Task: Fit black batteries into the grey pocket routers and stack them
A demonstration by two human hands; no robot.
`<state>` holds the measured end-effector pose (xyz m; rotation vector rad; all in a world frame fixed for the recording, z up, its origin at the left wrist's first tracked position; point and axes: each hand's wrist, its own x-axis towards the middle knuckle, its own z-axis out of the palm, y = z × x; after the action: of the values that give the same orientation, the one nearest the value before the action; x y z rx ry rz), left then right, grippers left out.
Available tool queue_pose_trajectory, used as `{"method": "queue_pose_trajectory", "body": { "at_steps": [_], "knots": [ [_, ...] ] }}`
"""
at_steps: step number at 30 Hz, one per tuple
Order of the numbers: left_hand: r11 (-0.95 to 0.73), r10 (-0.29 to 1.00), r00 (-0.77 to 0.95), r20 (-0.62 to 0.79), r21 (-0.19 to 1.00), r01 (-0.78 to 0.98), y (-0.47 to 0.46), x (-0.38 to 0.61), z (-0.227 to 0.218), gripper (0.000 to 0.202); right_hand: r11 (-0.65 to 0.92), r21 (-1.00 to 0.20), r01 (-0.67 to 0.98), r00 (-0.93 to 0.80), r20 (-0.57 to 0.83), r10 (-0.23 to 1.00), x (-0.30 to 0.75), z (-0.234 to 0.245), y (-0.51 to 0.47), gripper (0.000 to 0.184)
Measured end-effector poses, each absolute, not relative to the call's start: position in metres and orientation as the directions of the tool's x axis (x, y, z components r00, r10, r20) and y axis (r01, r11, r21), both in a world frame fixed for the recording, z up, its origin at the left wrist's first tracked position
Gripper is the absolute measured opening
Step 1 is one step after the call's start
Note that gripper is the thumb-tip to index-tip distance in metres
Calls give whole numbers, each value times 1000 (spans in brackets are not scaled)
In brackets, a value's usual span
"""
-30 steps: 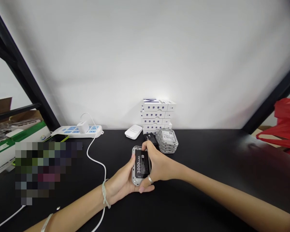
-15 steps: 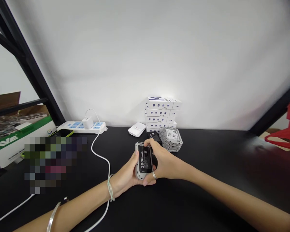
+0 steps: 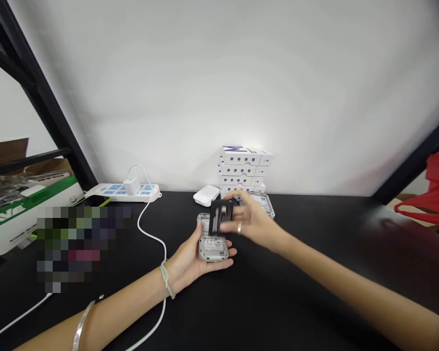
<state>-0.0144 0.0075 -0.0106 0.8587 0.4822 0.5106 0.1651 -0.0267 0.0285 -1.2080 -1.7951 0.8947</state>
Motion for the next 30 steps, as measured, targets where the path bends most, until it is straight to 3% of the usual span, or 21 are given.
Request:
{"method": "queue_pose_trajectory", "body": {
  "at_steps": [2, 6, 11, 17, 21, 24, 28, 30],
  "knots": [
    [557, 600, 769, -219, 805, -205, 6, -15, -10, 63, 254, -868, 427, -102, 233, 967, 186, 38, -10, 64],
    [557, 607, 761, -230, 806, -201, 5, -15, -9, 62, 77, -683, 726, 38, 152, 988, 219, 52, 22, 54],
    [562, 614, 748, -254, 806, -187, 6, -14, -7, 58, 37, -544, 838, 25, 106, 994, 217, 50, 40, 34],
    [558, 609, 749, -262, 812, -170, 5, -14, -7, 60, 45, -291, 956, 14, 198, 980, 200, 41, 37, 24],
    [553, 603, 758, -247, 815, -174, 7, -15, -10, 61, 86, -184, 979, -40, 244, 969, 195, 47, 32, 21],
    [539, 588, 778, -219, 823, -176, 7, -15, -9, 63, 228, -175, 958, -177, 263, 948, 188, 54, 14, 29],
    [489, 564, 802, -196, 862, -133, 2, -13, -5, 60, 512, -176, 841, -476, 208, 854, 167, 42, -23, 89],
    [460, 567, 799, -199, 882, -106, -2, -13, -2, 57, 547, -99, 831, -516, 229, 825, 157, 31, -38, 98]
  ]
}}
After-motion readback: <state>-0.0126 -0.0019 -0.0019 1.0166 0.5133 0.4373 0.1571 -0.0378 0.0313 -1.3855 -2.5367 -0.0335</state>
